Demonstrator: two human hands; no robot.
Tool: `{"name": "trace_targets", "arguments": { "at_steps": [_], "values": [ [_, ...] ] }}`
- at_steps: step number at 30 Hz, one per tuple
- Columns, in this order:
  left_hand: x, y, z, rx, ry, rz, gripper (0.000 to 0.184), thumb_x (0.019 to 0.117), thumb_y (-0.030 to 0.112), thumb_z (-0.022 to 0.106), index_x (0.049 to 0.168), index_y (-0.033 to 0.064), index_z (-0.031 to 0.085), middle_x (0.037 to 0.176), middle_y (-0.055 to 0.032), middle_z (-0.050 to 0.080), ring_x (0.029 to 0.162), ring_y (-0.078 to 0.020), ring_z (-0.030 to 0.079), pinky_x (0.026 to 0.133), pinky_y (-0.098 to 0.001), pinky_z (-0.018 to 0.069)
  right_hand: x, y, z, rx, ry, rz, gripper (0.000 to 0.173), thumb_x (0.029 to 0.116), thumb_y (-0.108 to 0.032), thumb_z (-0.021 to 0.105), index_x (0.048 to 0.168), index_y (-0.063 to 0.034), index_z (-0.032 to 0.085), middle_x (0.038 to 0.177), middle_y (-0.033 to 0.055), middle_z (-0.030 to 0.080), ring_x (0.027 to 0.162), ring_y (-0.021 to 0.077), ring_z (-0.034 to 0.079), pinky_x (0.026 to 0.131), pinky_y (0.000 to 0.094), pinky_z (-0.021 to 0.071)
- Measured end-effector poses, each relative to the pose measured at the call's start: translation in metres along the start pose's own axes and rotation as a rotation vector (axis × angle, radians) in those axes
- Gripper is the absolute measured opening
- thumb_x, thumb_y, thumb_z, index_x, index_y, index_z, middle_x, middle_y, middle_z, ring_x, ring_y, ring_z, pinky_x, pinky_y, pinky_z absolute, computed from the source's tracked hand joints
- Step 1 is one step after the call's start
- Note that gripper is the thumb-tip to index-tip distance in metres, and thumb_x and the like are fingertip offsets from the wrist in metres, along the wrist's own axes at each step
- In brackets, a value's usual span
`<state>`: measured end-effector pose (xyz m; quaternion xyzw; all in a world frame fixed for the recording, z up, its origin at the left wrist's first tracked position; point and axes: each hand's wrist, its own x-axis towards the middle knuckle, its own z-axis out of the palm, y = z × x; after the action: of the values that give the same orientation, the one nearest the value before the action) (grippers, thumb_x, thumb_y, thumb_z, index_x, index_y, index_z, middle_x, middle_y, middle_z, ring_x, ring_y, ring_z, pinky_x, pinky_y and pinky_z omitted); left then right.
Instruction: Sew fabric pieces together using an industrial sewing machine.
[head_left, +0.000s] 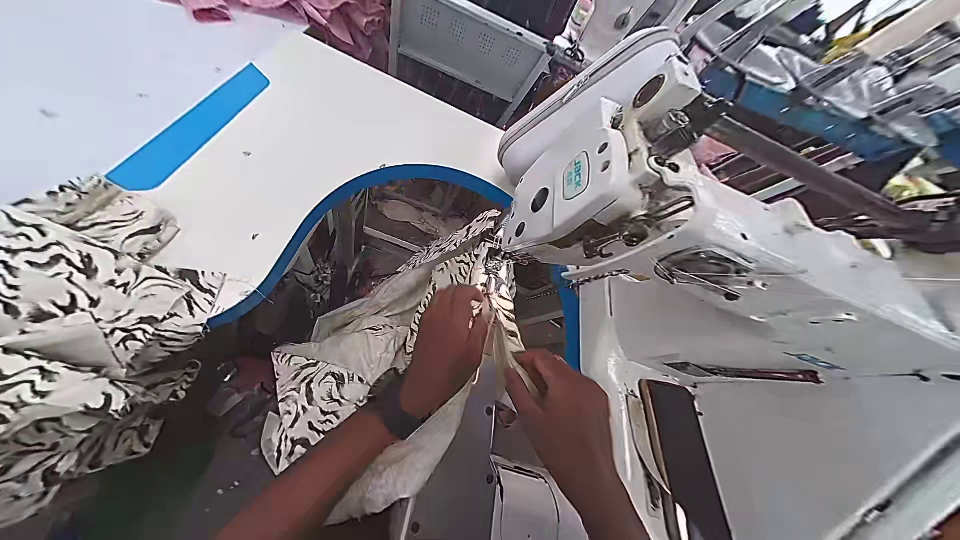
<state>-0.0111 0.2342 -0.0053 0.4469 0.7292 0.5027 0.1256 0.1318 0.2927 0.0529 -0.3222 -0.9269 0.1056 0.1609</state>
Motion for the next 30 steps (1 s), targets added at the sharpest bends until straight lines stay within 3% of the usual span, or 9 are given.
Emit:
{"name": "trace_targets", "arguments": {
  "at_steps": [4,6,8,10,14,17,20,26,30],
  "values": [
    [-0.040,0.029,-0.054,-0.084,-0.506,-0.297,0.045,0.0967,0.016,0.068,0.137,-0.0020,0.057,0.100,-0.0214,0.071,0.092,-0.0358,0.070,0.086,-0.0531,0.0535,-0.057,0.048,-0.013,0.093,-0.346,0.141,0.019,0.0827,-0.015,0.073,0.082,0.0035,0.071,0.067,0.0144,0.064,0.064,0.0319,0.065,0.060,0.0535,0.0493],
    [-0.060,0.027,-0.051,-0.122,-0.430,-0.223,0.037,0.0981,0.013,0.064,0.132,-0.0022,0.063,0.099,-0.0199,0.072,0.090,-0.0324,0.071,0.084,-0.0497,0.0554,-0.066,0.057,-0.015,0.146,-0.378,0.042,0.020,0.0827,-0.016,0.074,0.080,0.0034,0.072,0.073,0.0155,0.068,0.071,0.0316,0.068,0.066,0.0527,0.0523],
    [-0.067,0.020,-0.042,-0.137,-0.322,-0.104,0.032,0.0992,0.015,0.061,0.126,-0.0026,0.069,0.094,-0.0183,0.075,0.083,-0.0303,0.073,0.079,-0.0494,0.0568,-0.059,0.009,-0.037,0.070,-0.302,-0.192,0.020,0.0855,-0.019,0.072,0.078,-0.0002,0.074,0.072,0.0146,0.069,0.066,0.0302,0.070,0.057,0.0477,0.0556],
    [-0.074,0.013,-0.028,-0.097,-0.223,0.000,0.022,0.0966,0.011,0.055,0.100,-0.0019,0.072,0.069,-0.0139,0.066,0.061,-0.0293,0.066,0.058,-0.0489,0.0518,-0.064,-0.045,-0.045,-0.015,-0.322,-0.303,0.017,0.0882,-0.016,0.069,0.077,-0.0042,0.073,0.069,0.0127,0.066,0.061,0.0282,0.068,0.049,0.0417,0.0526],
    [-0.067,0.001,-0.031,-0.120,-0.192,0.044,0.028,0.1007,0.017,0.053,0.098,0.0008,0.076,0.059,-0.0110,0.061,0.053,-0.0278,0.062,0.052,-0.0480,0.0493,-0.056,-0.059,-0.024,-0.032,-0.467,-0.104,0.018,0.0923,-0.012,0.065,0.085,0.0027,0.073,0.074,0.0176,0.069,0.066,0.0339,0.071,0.055,0.0500,0.0555],
    [-0.083,-0.003,-0.025,-0.124,-0.130,0.114,0.021,0.0930,0.013,0.056,0.078,0.0041,0.067,0.052,-0.0073,0.054,0.046,-0.0233,0.058,0.044,-0.0413,0.0451,-0.052,-0.076,-0.029,-0.094,-0.353,-0.093,0.017,0.0930,-0.013,0.063,0.085,-0.0002,0.071,0.066,0.0118,0.065,0.056,0.0263,0.067,0.047,0.0392,0.0517],
    [-0.069,-0.010,-0.032,-0.192,-0.197,0.104,0.015,0.0884,0.009,0.061,0.076,0.0018,0.066,0.054,-0.0105,0.056,0.048,-0.0259,0.059,0.047,-0.0437,0.0452,-0.039,-0.078,-0.014,-0.187,-0.332,-0.062,0.017,0.0932,-0.013,0.061,0.088,0.0004,0.070,0.061,0.0115,0.063,0.053,0.0292,0.067,0.045,0.0438,0.0512],
    [-0.046,-0.016,-0.034,-0.344,-0.360,0.018,0.016,0.0946,0.009,0.061,0.097,-0.0024,0.072,0.072,-0.0166,0.067,0.066,-0.0307,0.066,0.063,-0.0509,0.0499,-0.021,-0.059,0.005,-0.249,-0.072,-0.086,0.019,0.0876,-0.020,0.062,0.086,-0.0032,0.071,0.052,0.0017,0.054,0.041,0.0185,0.055,0.037,0.0357,0.0415],
    [-0.028,-0.030,-0.022,-0.439,-0.316,0.019,0.027,0.1024,0.015,0.051,0.097,-0.0012,0.072,0.076,-0.0089,0.066,0.070,-0.0159,0.061,0.068,-0.0375,0.0499,-0.009,-0.050,0.026,-0.209,0.065,-0.071,0.019,0.0898,-0.013,0.059,0.090,-0.0002,0.073,0.056,0.0053,0.059,0.045,0.0220,0.060,0.041,0.0387,0.0459]
  ]
}}
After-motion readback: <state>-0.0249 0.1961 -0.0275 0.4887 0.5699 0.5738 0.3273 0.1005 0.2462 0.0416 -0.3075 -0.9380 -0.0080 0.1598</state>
